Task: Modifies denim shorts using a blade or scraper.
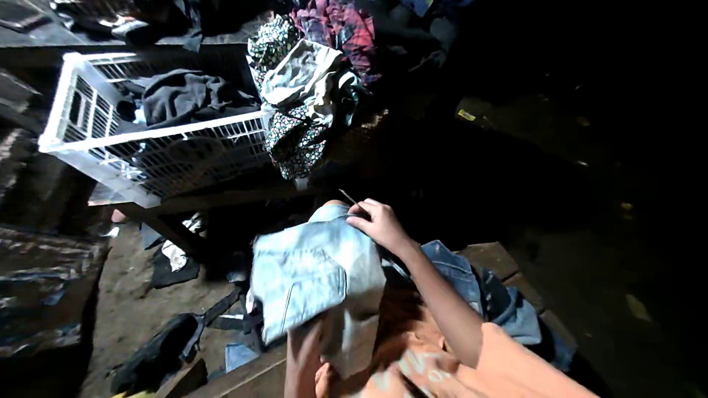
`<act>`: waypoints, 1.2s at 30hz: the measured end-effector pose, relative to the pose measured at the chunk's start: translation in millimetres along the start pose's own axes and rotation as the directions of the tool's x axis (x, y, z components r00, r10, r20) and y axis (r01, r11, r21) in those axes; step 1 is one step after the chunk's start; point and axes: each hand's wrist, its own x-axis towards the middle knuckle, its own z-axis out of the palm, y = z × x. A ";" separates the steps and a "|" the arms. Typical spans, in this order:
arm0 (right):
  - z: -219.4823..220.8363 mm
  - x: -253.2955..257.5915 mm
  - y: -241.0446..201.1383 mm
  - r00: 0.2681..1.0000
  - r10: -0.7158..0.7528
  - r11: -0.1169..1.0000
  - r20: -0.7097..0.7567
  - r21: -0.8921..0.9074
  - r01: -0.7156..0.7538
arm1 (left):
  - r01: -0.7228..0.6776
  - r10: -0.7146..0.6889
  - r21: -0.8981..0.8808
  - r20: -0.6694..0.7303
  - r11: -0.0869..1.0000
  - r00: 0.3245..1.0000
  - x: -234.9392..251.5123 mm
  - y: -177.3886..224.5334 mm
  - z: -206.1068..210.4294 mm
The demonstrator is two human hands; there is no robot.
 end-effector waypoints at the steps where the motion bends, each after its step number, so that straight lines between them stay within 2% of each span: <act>1: 2.4 2.1 5.9 0.994 0.100 0.991 0.043 -0.092 -0.096 | 0.067 -0.062 0.086 -0.056 0.994 0.996 11.3 -6.1 6.5; 3: 3.4 -6.2 13.8 0.995 0.098 0.991 -0.019 -0.085 -0.100 | 0.152 -0.131 0.203 -0.113 0.967 0.985 29.8 -6.6 19.1; 5: -4.6 -28.4 9.2 0.998 -0.031 0.999 -0.050 -0.013 0.031 | 0.219 -0.188 0.255 -0.141 0.942 0.972 34.8 -3.3 26.2; 7: -11.2 -53.7 0.0 0.981 -0.195 0.976 0.016 0.099 0.192 | 0.245 -0.212 0.263 -0.146 0.933 0.966 36.5 -2.1 28.8; 10: -4.8 -70.8 -17.4 0.921 -0.381 0.921 0.082 0.122 0.371 | 0.215 -0.197 0.242 -0.097 0.946 0.976 41.6 -3.5 29.0; 13: 11.7 -65.0 -21.6 0.887 -0.458 0.889 0.050 0.046 0.456 | 0.124 -0.129 0.157 0.028 0.980 0.991 44.2 -13.3 29.6; 15: 15.9 -56.0 -16.3 0.910 -0.413 0.909 0.023 0.068 0.411 | 0.046 -0.054 0.082 0.105 0.996 0.993 47.7 -21.3 30.7; 16: 15.9 -51.7 -13.0 0.941 -0.337 0.935 0.030 0.132 0.330 | 0.052 -0.059 0.067 0.101 0.996 0.993 48.5 -22.3 31.3; 18: 12.0 -46.9 -10.0 0.989 -0.086 0.945 0.119 0.324 0.043 | 0.102 -0.107 0.060 0.079 0.993 0.991 49.7 -20.4 31.2; 19: 9.1 -46.0 -9.2 0.985 0.011 0.921 0.173 0.381 -0.077 | 0.124 -0.129 0.064 0.084 0.990 0.988 50.8 -18.8 30.9; 20: 6.4 -47.0 -8.3 0.978 0.046 0.906 0.204 0.405 -0.127 | 0.143 -0.148 0.066 0.096 0.988 0.984 52.0 -17.2 30.5; 21: 3.9 -50.6 -6.7 0.977 0.026 0.906 0.210 0.407 -0.112 | 0.160 -0.166 0.062 0.114 0.985 0.979 52.8 -15.9 29.5; 24: -5.4 -69.7 6.7 0.964 -0.157 0.951 0.216 0.297 0.088 | 0.180 -0.183 0.031 0.123 0.983 0.976 52.6 -12.8 27.9; 29: -21.5 -100.8 20.5 0.924 -0.296 0.955 0.241 0.094 0.281 | 0.202 -0.205 0.036 0.089 0.979 0.975 48.4 -12.1 28.2; 32: -20.4 -102.9 21.6 0.909 -0.321 0.947 0.267 0.068 0.315 | 0.186 -0.186 0.007 0.128 0.982 0.974 47.4 -14.6 25.8; 36: -14.5 -98.4 22.7 0.922 -0.268 0.963 0.281 0.095 0.251 | 0.125 -0.119 -0.019 0.190 0.992 0.975 47.3 -16.7 22.1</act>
